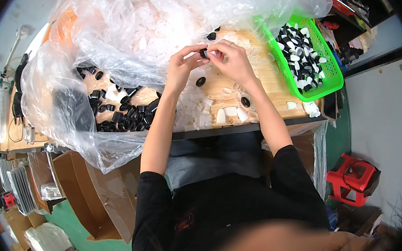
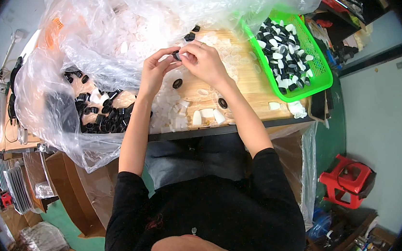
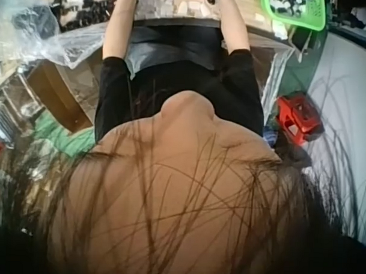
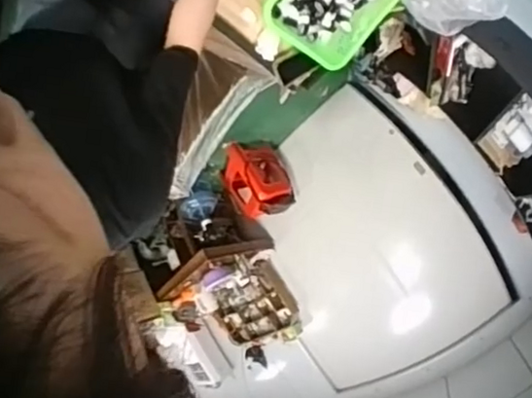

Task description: Assembling black plastic components with white inserts at a workbench.

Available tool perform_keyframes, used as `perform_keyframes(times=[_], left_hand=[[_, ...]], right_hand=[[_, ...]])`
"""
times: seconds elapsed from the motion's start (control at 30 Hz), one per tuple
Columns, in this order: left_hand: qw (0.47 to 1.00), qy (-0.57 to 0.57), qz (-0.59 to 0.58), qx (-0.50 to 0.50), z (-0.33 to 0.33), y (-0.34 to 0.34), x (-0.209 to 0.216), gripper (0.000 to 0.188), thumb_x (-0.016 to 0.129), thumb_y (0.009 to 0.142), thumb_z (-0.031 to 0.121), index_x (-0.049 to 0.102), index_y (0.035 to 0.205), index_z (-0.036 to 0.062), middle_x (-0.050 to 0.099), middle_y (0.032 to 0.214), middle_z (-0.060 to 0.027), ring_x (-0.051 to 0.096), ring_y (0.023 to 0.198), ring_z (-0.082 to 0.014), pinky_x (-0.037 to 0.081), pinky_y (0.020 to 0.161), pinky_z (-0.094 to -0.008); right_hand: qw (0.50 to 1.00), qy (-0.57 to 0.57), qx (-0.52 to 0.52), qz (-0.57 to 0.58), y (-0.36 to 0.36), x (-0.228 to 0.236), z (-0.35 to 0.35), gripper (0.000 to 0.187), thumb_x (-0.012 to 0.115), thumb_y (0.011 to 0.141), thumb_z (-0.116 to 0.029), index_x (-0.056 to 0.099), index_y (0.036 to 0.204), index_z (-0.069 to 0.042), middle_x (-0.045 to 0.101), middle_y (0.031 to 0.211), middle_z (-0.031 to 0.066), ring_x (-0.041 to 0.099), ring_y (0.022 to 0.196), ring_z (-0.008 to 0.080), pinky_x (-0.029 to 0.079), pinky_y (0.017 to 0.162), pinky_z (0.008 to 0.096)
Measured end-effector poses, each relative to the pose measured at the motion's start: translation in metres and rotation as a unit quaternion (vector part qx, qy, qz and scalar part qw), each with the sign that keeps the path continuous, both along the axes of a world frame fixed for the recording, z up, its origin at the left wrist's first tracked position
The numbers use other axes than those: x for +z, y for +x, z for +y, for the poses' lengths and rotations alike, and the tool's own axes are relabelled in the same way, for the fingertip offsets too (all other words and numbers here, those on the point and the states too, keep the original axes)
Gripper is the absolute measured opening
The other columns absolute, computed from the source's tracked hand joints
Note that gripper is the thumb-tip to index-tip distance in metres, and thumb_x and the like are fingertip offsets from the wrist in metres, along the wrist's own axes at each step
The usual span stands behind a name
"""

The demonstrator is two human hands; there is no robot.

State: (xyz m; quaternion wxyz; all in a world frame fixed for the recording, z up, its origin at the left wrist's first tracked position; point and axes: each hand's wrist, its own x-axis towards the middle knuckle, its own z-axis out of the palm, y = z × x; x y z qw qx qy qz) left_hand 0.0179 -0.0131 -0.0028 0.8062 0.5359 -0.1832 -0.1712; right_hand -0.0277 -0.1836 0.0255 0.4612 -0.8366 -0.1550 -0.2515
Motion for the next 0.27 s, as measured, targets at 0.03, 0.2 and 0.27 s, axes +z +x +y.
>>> perform_keyframes(times=[0.03,0.2,0.27], left_hand=[[1.0,0.009,-0.019,0.003,-0.0005,-0.0006,-0.0005,0.027,0.051,0.092,-0.006,0.066,0.114,-0.0015,0.062,0.114,-0.0104,0.065,0.1,-0.0198,0.057,0.089,-0.0314],[0.998,0.027,-0.054,0.008,-0.0021,-0.0001,-0.0027,0.028,0.05,0.092,-0.008,0.066,0.114,-0.0012,0.059,0.12,-0.012,0.065,0.101,-0.0214,0.058,0.088,-0.0318],[0.997,0.047,-0.064,0.025,-0.001,0.0004,-0.0031,0.028,0.051,0.093,-0.007,0.067,0.115,0.0015,0.057,0.124,-0.0122,0.065,0.103,-0.023,0.058,0.087,-0.0335]], right_hand=[[1.0,-0.021,0.002,0.004,-0.0002,-0.0009,-0.0012,0.012,0.069,0.081,-0.002,0.067,0.093,-0.002,0.064,0.081,0.0058,0.06,0.064,0.0127,0.05,0.06,0.0253],[0.998,-0.064,0.006,-0.011,0.0009,-0.0036,-0.0038,0.011,0.068,0.082,-0.002,0.067,0.094,-0.002,0.064,0.084,0.0057,0.061,0.065,0.0145,0.051,0.062,0.0267],[0.999,-0.046,-0.001,-0.016,0.0012,-0.0011,-0.0006,0.012,0.069,0.083,-0.006,0.067,0.095,-0.002,0.065,0.086,0.0064,0.062,0.068,0.0145,0.052,0.064,0.0273]])
